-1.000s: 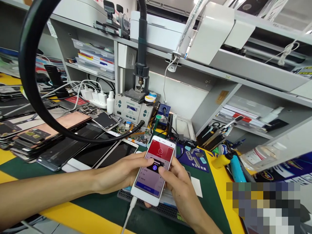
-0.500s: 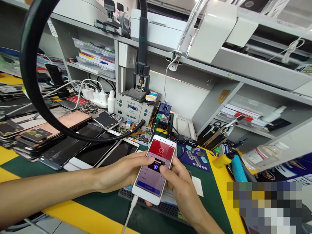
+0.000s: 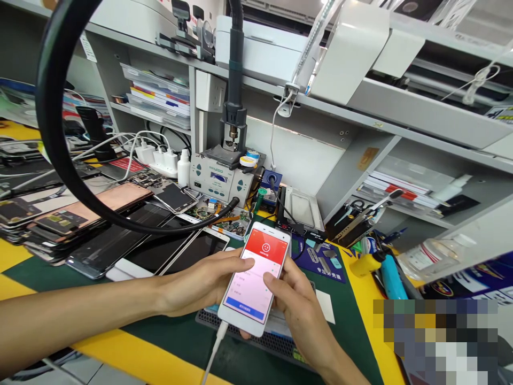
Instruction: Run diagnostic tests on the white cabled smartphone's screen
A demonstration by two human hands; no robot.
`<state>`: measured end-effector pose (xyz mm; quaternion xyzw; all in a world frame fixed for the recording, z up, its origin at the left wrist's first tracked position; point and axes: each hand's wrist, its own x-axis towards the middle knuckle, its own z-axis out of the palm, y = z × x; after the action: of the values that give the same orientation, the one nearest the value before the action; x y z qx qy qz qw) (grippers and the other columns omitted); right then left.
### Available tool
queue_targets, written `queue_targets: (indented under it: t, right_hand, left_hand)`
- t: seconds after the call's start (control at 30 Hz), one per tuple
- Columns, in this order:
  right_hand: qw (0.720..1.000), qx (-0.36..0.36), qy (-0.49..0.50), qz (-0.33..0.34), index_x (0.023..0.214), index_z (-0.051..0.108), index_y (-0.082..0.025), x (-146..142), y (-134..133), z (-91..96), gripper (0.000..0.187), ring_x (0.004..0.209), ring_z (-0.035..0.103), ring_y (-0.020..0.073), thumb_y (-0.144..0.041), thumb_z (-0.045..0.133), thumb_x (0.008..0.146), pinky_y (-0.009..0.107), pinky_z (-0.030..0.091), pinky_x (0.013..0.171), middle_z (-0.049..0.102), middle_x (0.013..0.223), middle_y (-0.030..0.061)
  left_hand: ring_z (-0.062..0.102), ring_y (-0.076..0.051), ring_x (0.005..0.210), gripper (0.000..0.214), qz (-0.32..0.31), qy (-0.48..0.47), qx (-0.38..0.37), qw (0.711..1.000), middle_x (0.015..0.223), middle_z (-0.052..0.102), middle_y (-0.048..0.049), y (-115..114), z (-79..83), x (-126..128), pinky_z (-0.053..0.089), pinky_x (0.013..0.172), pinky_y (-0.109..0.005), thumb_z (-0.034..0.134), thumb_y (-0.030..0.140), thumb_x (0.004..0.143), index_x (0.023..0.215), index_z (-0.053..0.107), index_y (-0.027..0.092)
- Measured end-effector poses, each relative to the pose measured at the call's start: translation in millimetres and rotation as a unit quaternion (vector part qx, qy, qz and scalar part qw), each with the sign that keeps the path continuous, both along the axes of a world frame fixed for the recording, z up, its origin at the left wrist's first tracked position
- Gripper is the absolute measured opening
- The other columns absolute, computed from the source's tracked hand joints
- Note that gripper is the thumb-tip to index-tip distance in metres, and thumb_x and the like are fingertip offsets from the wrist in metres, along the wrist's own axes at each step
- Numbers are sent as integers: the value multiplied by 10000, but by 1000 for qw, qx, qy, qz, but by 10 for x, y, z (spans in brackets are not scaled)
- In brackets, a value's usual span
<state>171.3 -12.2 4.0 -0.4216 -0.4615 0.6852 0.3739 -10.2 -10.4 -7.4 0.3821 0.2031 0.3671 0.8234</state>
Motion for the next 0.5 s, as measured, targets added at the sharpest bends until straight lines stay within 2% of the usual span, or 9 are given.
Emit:
queue_targets:
  t: [0.23, 0.5]
  right_hand:
    - [1000, -1, -1, 24, 1454, 397, -332, 14, 11, 2, 684, 794, 687, 279, -416, 678, 836, 351, 529, 546, 670, 1201, 98]
    - [1000, 9, -3, 8, 1410, 463, -276, 5, 9, -11, 629, 896, 662, 279, -392, 685, 833, 351, 539, 635, 691, 1114, 103]
  left_hand:
    - [643, -202, 706, 327, -3, 3, 0, 1000, 835, 656, -72, 0, 0, -4, 549, 714, -446, 498, 315, 930, 1214, 579, 174]
    - [642, -201, 735, 308, 1, -1, -3, 1000, 873, 660, -88, -7, 14, -3, 550, 709, -436, 492, 293, 935, 1198, 584, 163]
